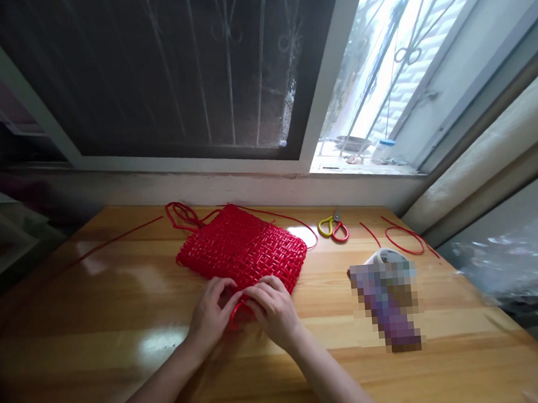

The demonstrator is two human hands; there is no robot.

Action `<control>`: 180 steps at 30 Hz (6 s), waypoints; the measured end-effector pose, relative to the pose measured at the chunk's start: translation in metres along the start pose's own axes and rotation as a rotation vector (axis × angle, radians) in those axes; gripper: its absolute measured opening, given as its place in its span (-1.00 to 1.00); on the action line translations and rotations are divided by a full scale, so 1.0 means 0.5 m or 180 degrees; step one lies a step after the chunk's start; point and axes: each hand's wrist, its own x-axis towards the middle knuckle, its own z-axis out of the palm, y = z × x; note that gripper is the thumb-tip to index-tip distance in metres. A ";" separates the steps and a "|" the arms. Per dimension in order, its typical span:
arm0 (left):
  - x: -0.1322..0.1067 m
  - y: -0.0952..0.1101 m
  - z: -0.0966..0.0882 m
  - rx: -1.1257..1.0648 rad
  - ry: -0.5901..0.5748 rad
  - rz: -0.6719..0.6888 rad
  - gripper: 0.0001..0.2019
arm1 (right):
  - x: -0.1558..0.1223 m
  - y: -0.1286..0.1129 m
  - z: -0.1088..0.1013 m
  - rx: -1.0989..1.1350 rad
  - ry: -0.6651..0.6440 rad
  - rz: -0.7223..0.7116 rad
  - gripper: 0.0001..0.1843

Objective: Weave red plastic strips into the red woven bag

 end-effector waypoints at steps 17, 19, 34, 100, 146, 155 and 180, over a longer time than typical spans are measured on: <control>-0.008 -0.032 0.011 0.0329 0.0293 0.0455 -0.90 | -0.011 -0.007 0.011 -0.0626 -0.0191 -0.0191 -0.96; -0.016 -0.038 0.010 0.0289 0.0317 0.0582 -0.89 | -0.011 -0.008 0.011 -0.0656 -0.0137 -0.0205 -0.94; -0.017 -0.040 -0.001 0.0541 0.0025 0.0744 -0.93 | -0.011 -0.011 0.015 -0.0473 0.0104 -0.0068 -0.71; 0.019 -0.078 -0.024 -0.1144 0.1131 -0.0437 -0.73 | -0.017 -0.010 0.037 -0.0454 0.0380 -0.0047 -0.68; -0.032 0.032 -0.004 -0.4047 -0.2183 -0.2210 -0.57 | 0.009 -0.012 0.006 0.0040 0.0349 -0.1014 -0.64; -0.017 0.030 -0.013 -0.3107 -0.1176 -0.1689 -0.62 | 0.018 -0.007 0.010 0.0322 0.0379 -0.0280 -0.77; 0.004 -0.027 0.006 -0.1151 -0.0427 -0.1168 -0.70 | 0.051 -0.015 -0.027 0.0684 0.0179 0.0059 -0.77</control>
